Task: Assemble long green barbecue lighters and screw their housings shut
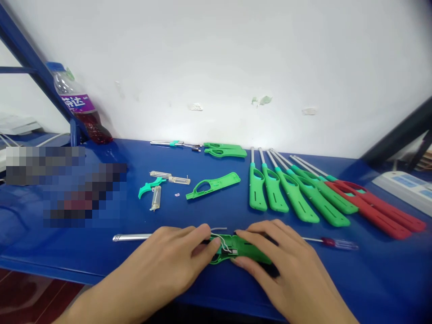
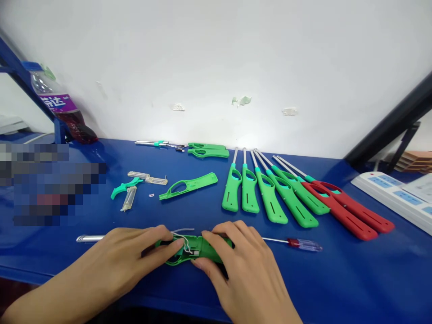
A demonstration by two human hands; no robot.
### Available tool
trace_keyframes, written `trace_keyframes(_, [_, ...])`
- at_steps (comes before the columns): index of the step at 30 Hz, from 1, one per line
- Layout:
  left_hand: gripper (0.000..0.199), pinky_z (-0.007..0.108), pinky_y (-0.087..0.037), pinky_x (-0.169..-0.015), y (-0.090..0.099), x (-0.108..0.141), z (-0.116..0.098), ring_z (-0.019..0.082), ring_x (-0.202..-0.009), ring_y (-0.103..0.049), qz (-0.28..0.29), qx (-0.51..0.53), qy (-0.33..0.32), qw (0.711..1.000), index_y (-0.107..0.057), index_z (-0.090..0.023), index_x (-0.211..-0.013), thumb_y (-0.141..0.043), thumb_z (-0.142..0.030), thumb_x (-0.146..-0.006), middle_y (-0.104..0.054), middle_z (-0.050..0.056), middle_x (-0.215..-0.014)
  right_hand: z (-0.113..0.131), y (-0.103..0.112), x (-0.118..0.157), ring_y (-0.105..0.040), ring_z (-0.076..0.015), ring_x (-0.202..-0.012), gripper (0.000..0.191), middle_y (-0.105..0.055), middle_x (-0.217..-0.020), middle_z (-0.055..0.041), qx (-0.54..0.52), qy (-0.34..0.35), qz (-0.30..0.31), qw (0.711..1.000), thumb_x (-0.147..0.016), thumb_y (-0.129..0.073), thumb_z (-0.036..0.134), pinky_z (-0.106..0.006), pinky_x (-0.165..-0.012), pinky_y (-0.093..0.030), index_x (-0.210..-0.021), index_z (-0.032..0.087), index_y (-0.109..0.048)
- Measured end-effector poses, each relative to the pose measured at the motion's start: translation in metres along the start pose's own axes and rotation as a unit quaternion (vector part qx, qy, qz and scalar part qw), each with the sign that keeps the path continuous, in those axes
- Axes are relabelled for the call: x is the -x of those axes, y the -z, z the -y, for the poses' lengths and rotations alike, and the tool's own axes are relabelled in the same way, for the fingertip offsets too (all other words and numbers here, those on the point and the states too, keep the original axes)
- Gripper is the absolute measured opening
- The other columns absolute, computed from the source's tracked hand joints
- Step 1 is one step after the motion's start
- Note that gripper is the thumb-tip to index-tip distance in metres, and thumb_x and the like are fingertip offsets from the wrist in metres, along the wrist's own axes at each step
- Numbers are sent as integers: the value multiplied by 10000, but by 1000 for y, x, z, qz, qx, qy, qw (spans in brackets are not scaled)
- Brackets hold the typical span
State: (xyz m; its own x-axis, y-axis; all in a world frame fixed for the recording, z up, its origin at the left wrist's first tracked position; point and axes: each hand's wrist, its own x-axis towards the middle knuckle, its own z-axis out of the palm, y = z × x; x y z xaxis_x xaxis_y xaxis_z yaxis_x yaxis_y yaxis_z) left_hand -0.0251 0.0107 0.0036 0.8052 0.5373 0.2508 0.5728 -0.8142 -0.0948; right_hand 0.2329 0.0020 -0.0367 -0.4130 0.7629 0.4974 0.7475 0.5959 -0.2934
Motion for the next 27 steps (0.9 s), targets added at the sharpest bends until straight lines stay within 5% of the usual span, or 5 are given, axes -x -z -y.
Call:
trace_keyframes(3, [423,329,-455,-492,6,-13,6,163,-559,-610,-53,-21,-63,996,-715,-149,-996,-318,-41,-1095,-703,11,-797,-1,0,-2,-691,-237,-868,246,-723,-1010,-30,-28,2,17,999,-1093,-552,424,-434,-805,-559,-1199,275,-716])
trace_keyframes(8, [458,332,-429,-435,6,-21,13,146,-510,-586,-86,11,-118,989,-718,-124,-921,-307,-35,-1101,-701,15,-708,3,0,-1,-668,-251,-904,217,-710,-1007,-41,-35,7,32,999,-1073,-590,324,-415,-799,-554,-1224,231,-715])
trace_keyframes(19, [535,334,-452,-431,2,-18,11,148,-513,-586,-65,14,-101,993,-695,-175,-875,-232,-93,-1130,-724,39,-750,7,-2,-1,-615,-246,-924,174,-677,-1016,-50,-57,-9,27,998,-1061,-615,262,-397,-805,-526,-1201,201,-699])
trace_keyframes(23, [476,341,-546,-582,4,-8,3,201,-727,-653,-79,-36,-74,993,-722,-136,-1063,-252,-95,-1126,-768,69,-902,5,-4,2,-649,-249,-931,185,-707,-1056,-26,-50,-13,25,998,-1065,-613,296,-423,-834,-550,-1228,252,-688])
trace_keyframes(27, [415,341,-550,-899,2,11,6,222,-1051,-609,-78,22,36,996,-682,-213,-1295,-371,-38,-1085,-737,48,-1149,4,-3,2,-680,-254,-939,259,-737,-1076,-32,-14,2,15,1000,-1104,-527,379,-430,-843,-579,-1254,250,-694])
